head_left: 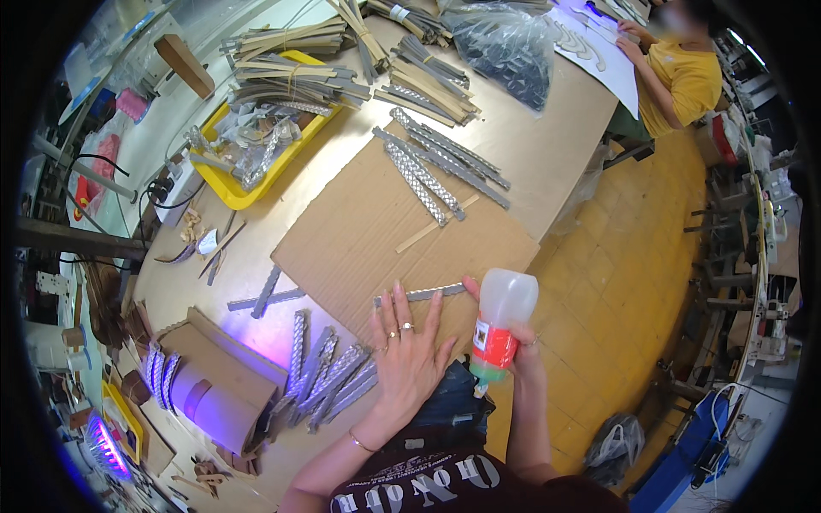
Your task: The person repeatedly applies glue from a squeeze bottle onto long silver decorative strips laid on a cardboard sheet. They pick up each strip, apply glue along its length, and place it back down, repeating this process throughout the clip.
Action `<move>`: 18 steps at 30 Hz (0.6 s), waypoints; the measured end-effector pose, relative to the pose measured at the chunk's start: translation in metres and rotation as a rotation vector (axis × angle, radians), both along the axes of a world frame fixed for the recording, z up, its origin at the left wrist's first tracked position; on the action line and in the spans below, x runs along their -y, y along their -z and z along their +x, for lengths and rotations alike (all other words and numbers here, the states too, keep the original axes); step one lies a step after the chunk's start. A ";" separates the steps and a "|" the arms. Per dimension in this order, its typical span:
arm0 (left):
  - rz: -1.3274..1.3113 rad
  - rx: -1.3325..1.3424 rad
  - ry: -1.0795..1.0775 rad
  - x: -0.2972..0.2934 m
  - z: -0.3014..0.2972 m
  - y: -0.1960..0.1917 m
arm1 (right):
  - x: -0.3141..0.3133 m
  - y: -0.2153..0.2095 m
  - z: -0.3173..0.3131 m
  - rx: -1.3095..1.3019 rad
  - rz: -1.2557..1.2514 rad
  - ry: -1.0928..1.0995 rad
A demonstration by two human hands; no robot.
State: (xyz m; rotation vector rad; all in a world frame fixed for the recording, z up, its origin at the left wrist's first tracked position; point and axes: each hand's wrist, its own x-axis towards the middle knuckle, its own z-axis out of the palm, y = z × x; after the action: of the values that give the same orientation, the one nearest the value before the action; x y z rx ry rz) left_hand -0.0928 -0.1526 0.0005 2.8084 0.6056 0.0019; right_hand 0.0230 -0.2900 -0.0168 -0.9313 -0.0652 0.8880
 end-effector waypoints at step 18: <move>0.024 0.083 -0.015 0.017 0.000 0.000 | -0.031 -0.034 0.020 1.100 -0.550 0.743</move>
State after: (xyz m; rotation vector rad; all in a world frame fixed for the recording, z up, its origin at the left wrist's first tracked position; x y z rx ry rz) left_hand -0.0926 -0.1699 0.0010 2.8111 0.6115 0.1283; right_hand 0.0430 -0.2587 0.0170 -1.7197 -0.3998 -0.3945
